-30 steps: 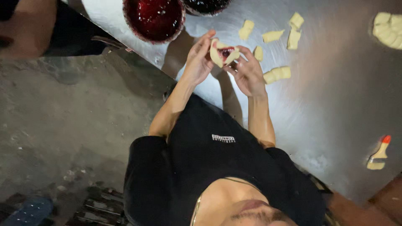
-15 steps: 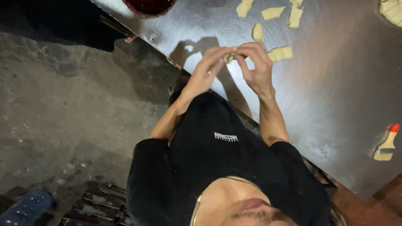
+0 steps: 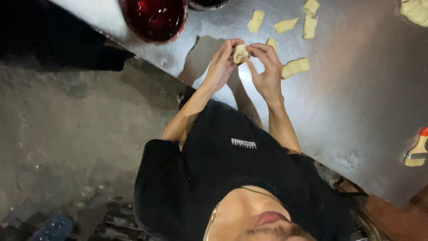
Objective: The person fills small pieces of dough with jam from two bowls by hand, pinches the dough closed, and places the filled dough into paper liners on a baking tray.
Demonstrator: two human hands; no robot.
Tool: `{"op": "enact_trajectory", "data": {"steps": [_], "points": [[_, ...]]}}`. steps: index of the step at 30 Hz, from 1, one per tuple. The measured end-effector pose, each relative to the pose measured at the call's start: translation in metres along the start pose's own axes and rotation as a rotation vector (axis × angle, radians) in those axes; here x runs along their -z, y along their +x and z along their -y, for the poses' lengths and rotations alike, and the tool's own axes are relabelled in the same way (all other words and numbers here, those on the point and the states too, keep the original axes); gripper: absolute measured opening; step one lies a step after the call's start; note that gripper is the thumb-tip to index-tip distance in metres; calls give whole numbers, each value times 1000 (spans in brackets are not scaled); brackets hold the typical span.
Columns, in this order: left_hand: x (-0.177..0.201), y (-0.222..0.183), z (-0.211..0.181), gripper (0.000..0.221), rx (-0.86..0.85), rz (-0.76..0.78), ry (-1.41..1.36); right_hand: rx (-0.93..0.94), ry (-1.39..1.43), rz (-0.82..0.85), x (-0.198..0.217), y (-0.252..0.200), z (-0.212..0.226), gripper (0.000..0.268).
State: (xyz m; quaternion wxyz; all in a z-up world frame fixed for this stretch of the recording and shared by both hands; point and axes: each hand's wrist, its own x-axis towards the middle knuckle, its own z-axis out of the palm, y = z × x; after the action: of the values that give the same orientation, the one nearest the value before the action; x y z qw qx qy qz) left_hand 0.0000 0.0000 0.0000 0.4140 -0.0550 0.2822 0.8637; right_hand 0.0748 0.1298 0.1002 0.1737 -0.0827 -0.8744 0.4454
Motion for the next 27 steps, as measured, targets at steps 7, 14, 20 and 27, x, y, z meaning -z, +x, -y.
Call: {"op": "enact_trajectory", "data": {"steps": [7, 14, 20, 27], "points": [[8, 8, 24, 17, -163, 73, 359, -10, -43, -32, 6, -9, -6, 24], [7, -4, 16, 22, -482, 317, 643, 88, -112, -66, -3, -45, -56, 14], [47, -63, 11, 25, -606, 27, 812, -893, 599, 11, -36, -123, -105, 14], [70, -77, 23, 15, -590, -174, 818, 179, -598, -31, -66, -74, -143, 10]]}}
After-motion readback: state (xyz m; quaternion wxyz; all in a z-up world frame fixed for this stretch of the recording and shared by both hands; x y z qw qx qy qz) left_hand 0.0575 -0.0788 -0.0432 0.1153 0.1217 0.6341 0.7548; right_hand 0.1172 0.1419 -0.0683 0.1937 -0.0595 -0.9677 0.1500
